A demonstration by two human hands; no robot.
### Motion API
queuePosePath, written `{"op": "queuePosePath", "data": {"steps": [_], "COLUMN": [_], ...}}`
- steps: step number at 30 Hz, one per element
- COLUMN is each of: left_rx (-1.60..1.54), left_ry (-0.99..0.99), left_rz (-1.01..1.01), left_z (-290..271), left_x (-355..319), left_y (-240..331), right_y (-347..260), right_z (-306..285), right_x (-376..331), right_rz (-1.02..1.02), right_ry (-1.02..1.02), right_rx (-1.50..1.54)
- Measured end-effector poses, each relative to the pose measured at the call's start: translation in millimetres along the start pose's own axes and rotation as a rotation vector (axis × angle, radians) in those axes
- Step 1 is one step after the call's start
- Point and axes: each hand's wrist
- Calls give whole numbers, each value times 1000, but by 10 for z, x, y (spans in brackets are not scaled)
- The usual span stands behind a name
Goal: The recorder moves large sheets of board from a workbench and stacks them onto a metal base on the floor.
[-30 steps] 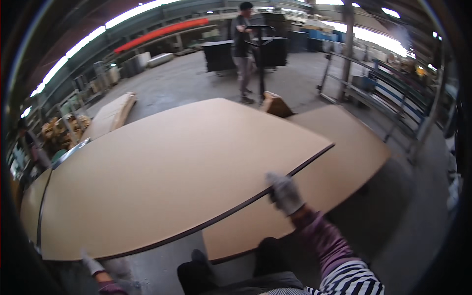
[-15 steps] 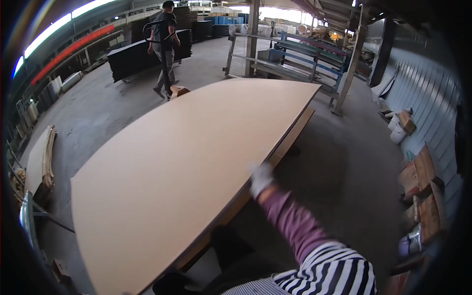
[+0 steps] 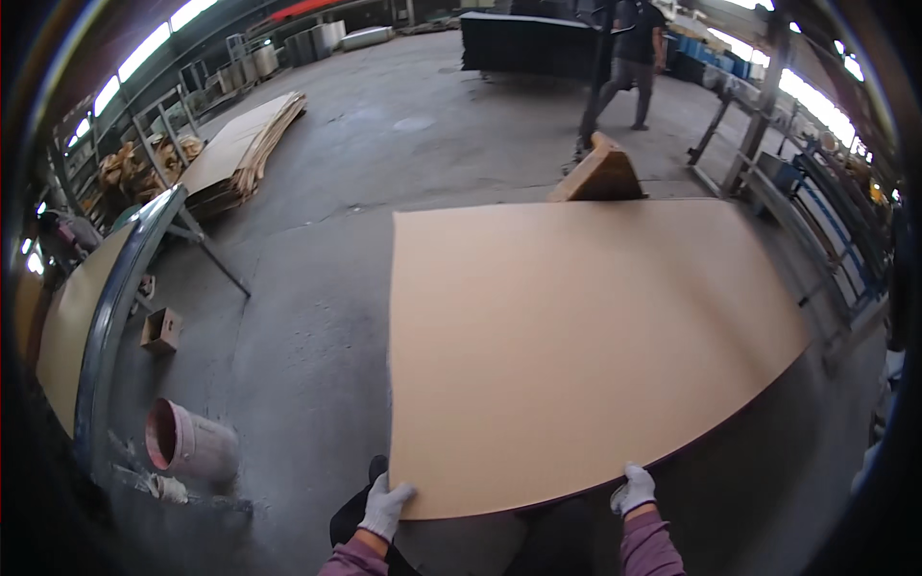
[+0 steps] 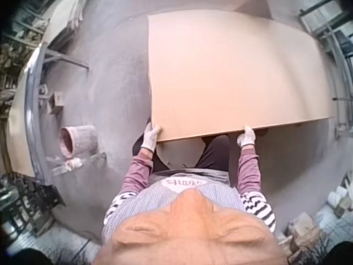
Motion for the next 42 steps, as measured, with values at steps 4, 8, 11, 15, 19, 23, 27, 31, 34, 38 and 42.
{"op": "queuePosePath", "data": {"steps": [4, 8, 11, 15, 19, 23, 27, 31, 34, 38, 42], "left_rx": [137, 520, 627, 644, 601, 697, 1081, 1086, 295, -521, -881], "left_ry": [40, 18, 70, 112, 129, 149, 102, 181, 516, 1043, 515], "left_rz": [-213, -328, -403, -475, -458, -478, -630, -432, -302, -45, 728], "left_z": [-178, -338, -90, -273, -429, -295, -301, -887, -1814, -3045, -4388], "left_x": [679, 998, 1060, 1047, 1054, 1065, 1126, 1101, 700, -354, -1406], "left_y": [-538, -1183, -926, -1073, -1350, -1117, -861, -575, -344, 32, 707], "right_y": [227, 640, 678, 990, 968, 793, 585, 144, -138, -290, -327], "right_z": [302, 344, -120, 100, 166, 291, 261, 310, 781, 1283, 1098], "right_x": [742, 878, 1248, 1043, 933, 831, 824, 668, 35, -1224, -1592], "right_rz": [385, 352, 497, 325, 301, 371, 458, 266, 242, 151, 36], "right_ry": [86, 216, 97, 122, 58, 0, 81, -139, -231, -372, -479], "right_rx": [-216, -120, -182, -161, -110, -315, -850, -1237, -961, -947, -1007]}}
Point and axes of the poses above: each hand's wrist, its own x-axis towards the middle knuckle, its own z-axis out of the palm, y = z × x, and after that the axes turned 5 degrees about z, right-handed
